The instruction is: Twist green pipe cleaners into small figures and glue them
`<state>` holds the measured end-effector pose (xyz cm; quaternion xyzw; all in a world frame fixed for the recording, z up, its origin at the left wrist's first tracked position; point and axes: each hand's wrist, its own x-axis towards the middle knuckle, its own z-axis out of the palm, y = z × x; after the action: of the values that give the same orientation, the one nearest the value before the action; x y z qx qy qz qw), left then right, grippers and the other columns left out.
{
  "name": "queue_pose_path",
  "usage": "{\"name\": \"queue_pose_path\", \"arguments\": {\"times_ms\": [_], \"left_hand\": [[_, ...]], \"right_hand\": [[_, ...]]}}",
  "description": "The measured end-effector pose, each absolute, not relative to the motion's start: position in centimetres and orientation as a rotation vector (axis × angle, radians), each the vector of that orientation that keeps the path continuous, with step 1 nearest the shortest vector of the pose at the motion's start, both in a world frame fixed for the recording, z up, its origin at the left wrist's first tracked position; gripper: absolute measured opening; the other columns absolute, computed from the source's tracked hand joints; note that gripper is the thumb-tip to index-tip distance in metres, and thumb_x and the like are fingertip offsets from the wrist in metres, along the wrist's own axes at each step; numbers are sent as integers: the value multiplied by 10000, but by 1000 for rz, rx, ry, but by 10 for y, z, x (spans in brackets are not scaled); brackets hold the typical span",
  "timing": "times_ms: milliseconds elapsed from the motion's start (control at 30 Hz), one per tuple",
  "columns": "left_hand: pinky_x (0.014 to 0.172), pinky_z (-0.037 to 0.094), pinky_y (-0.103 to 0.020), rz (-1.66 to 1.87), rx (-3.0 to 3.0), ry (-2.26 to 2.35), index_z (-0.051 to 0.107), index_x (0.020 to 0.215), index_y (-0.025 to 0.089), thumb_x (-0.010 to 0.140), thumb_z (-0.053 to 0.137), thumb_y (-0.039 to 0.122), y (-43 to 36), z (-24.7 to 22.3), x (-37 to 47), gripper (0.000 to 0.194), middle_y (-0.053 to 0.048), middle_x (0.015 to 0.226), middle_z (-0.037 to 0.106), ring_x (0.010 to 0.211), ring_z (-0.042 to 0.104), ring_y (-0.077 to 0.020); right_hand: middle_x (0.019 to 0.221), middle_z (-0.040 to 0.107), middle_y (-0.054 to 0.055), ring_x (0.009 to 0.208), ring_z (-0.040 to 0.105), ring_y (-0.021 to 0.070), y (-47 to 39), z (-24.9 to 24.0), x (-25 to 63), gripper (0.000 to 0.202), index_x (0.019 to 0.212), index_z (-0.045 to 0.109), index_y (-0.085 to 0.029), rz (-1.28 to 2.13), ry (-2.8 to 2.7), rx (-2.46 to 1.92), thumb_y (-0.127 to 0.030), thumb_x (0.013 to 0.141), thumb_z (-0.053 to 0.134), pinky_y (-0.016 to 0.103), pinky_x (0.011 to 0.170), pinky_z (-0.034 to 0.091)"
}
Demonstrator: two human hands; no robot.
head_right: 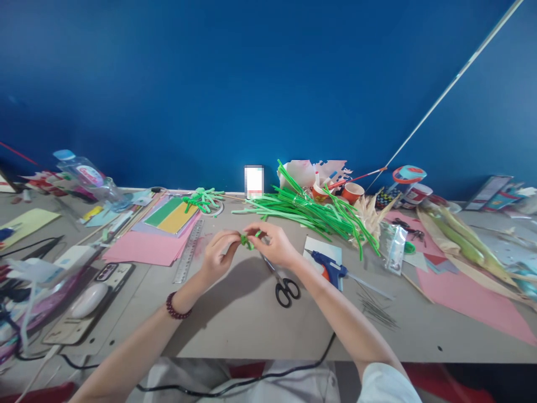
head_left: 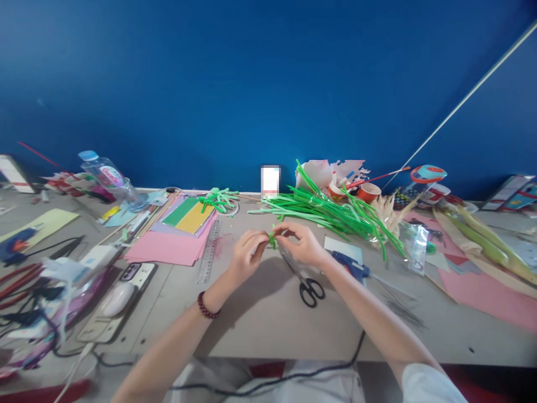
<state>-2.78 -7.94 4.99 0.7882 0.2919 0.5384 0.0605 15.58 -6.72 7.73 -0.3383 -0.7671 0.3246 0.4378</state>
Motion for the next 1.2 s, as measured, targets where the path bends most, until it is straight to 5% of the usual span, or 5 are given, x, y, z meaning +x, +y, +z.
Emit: {"name": "queue_pose_path", "arguments": {"times_ms": [200, 400, 1200], "left_hand": [[696, 500, -255, 1609, 2351, 932, 596, 906, 183, 859, 513, 107, -81, 49, -28, 122, -51, 820, 649, 766, 608, -133], [673, 503, -234, 1685, 2179, 1080, 597, 893, 174, 826, 567, 150, -87, 48, -26, 77, -31, 792, 678, 714, 637, -125], [666, 484, -255, 1740, 2097, 1103, 597, 788, 167, 814, 570, 141, -92, 53, -20, 46, -38, 773, 628, 713, 589, -126]], "right_hand": [[937, 668, 61, 820, 618, 164, -63, 75, 158, 174, 952, 684, -201, 979, -1912, -838, -266, 833, 574, 271, 681, 500], [790, 662, 47, 731, 605, 155, -63, 76, 158, 113, 820, 678, -177, 888, -1904, -841, -266, 812, 608, 273, 666, 487], [853, 604, 48, 786, 587, 147, -85, 67, 133, 88, 834, 579, -204, 473, -1813, -832, -153, 821, 508, 267, 697, 538]]}}
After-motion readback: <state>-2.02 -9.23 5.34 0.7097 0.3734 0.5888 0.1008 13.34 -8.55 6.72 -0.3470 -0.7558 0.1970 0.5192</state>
